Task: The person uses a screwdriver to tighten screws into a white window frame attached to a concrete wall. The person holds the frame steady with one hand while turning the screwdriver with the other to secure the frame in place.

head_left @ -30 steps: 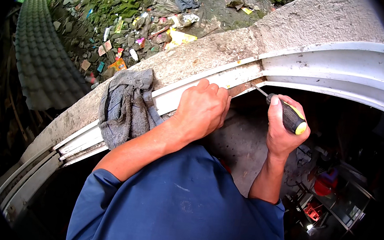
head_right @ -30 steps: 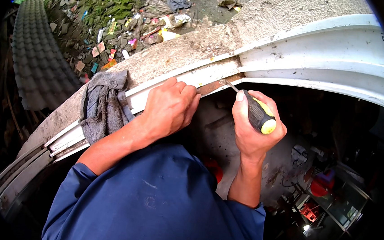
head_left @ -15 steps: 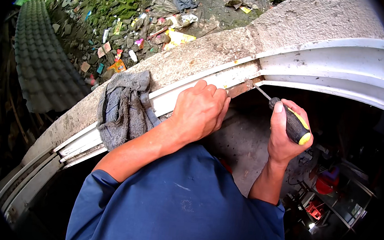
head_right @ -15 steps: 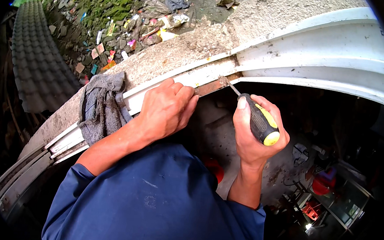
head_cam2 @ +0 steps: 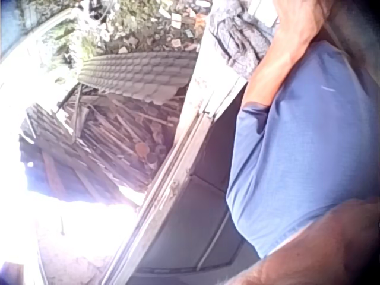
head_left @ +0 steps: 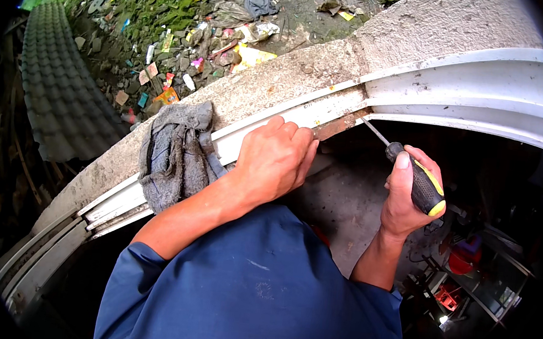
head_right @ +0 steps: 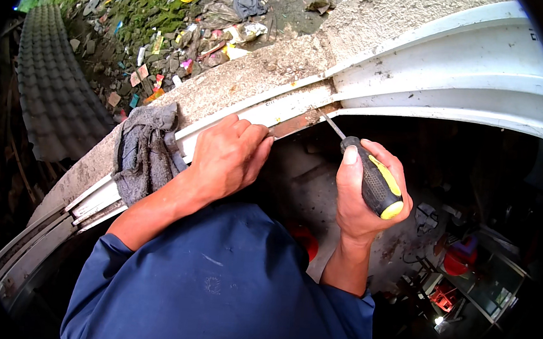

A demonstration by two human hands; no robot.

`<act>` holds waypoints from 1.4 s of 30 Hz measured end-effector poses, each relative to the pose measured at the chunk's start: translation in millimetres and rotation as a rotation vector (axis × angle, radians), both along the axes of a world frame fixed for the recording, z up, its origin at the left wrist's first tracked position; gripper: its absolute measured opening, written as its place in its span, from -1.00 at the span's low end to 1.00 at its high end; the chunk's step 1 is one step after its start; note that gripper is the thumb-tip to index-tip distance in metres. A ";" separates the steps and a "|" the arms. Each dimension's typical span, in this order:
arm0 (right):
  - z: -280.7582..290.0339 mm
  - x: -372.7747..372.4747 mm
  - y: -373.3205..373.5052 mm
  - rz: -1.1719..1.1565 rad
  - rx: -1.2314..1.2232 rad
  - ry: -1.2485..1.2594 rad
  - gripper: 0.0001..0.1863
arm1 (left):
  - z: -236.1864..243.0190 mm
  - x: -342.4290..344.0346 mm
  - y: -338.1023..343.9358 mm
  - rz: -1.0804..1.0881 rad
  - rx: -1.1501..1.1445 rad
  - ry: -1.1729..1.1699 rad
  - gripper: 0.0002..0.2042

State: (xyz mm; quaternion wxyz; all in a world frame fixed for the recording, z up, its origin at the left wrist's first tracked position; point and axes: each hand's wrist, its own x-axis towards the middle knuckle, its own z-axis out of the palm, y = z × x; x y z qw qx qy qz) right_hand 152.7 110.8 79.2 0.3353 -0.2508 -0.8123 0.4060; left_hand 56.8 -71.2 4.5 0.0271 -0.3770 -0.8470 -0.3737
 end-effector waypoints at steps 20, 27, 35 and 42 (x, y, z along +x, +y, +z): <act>-19.1 1.5 7.4 0.001 -0.027 0.010 -0.78 | 32.1 -61.0 -88.0 0.351 -0.220 0.081 -0.85; -16.3 4.0 6.9 0.017 -0.022 0.004 -0.78 | 19.8 -92.8 -113.5 0.412 -0.552 0.378 -0.88; -22.3 5.0 12.0 0.108 0.096 0.093 -0.73 | 52.9 -37.1 -65.1 0.199 -0.138 -0.033 -0.87; -28.6 0.2 5.8 0.186 0.082 0.102 -0.69 | 37.0 -14.9 -24.9 0.078 -0.164 -0.101 -0.88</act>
